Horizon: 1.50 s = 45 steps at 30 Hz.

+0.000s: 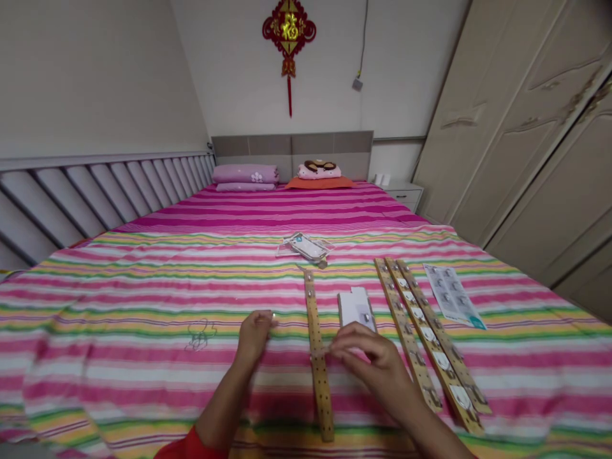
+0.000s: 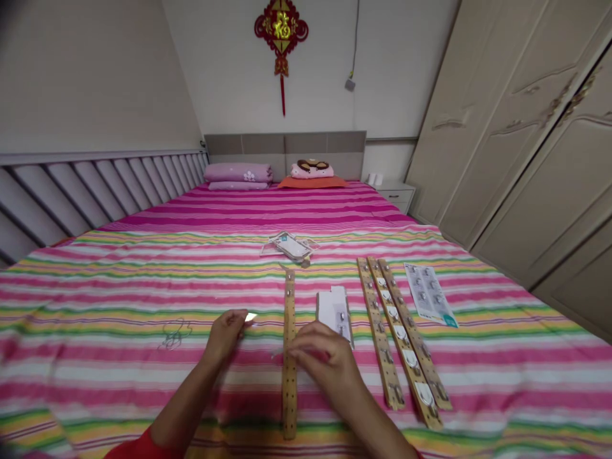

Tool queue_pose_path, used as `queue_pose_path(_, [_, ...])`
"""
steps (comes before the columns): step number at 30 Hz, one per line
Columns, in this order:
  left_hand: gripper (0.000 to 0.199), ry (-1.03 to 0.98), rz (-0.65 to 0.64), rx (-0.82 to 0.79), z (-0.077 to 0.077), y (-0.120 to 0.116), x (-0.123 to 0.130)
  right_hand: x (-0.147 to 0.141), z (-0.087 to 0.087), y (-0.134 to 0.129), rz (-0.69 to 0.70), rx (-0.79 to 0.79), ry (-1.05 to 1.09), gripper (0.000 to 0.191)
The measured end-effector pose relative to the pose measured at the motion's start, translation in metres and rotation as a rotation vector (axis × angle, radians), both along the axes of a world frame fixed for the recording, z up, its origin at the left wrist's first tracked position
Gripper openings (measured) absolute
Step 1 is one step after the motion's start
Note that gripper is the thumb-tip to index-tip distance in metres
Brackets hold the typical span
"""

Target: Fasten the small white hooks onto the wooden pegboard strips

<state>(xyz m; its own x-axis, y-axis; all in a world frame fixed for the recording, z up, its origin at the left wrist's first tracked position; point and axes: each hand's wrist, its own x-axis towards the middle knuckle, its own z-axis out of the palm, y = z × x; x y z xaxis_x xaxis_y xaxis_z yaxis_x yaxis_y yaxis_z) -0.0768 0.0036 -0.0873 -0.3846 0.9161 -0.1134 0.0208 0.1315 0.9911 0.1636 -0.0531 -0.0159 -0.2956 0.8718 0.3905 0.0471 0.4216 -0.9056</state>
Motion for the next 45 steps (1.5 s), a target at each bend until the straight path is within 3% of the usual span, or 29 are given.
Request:
queue_pose_path(4, [0.043, 0.132, 0.101, 0.076, -0.003, 0.016, -0.02, 0.006, -0.008, 0.04, -0.017, -0.36, 0.123, 0.008])
queue_pose_path(7, [0.042, 0.174, 0.133, 0.112, 0.001, 0.017, -0.022, 0.008, -0.018, 0.063, 0.017, -0.498, 0.164, 0.015])
queue_pose_path(11, [0.036, 0.086, -0.025, 0.101, 0.001, 0.003, -0.001, 0.007, -0.028, 0.089, 0.071, -0.575, 0.14, 0.02])
queue_pose_path(14, [0.037, -0.155, -0.192, 0.026, -0.006, -0.013, 0.024, 0.004, -0.037, 0.109, 0.11, -0.637, 0.096, 0.023])
queue_pose_path(17, [0.036, -0.184, -0.199, 0.011, -0.014, -0.022, 0.043, 0.0, -0.048, 0.127, 0.164, -0.691, 0.036, 0.024])
queue_pose_path(23, [0.031, 0.022, -0.195, 0.087, -0.02, -0.021, 0.056, -0.006, -0.064, 0.156, 0.223, -0.744, -0.071, 0.023])
queue_pose_path(31, [0.026, 0.193, -0.239, 0.201, -0.027, -0.017, 0.066, -0.016, -0.071, 0.182, 0.266, -0.737, -0.181, 0.012])
queue_pose_path(38, [0.03, 0.409, -0.28, 0.265, -0.03, -0.006, 0.068, -0.022, -0.079, 0.192, 0.274, -0.691, -0.211, 0.008])
queue_pose_path(45, [0.035, 0.463, -0.322, 0.269, -0.034, 0.004, 0.07, -0.025, -0.083, 0.19, 0.254, -0.617, -0.205, 0.007])
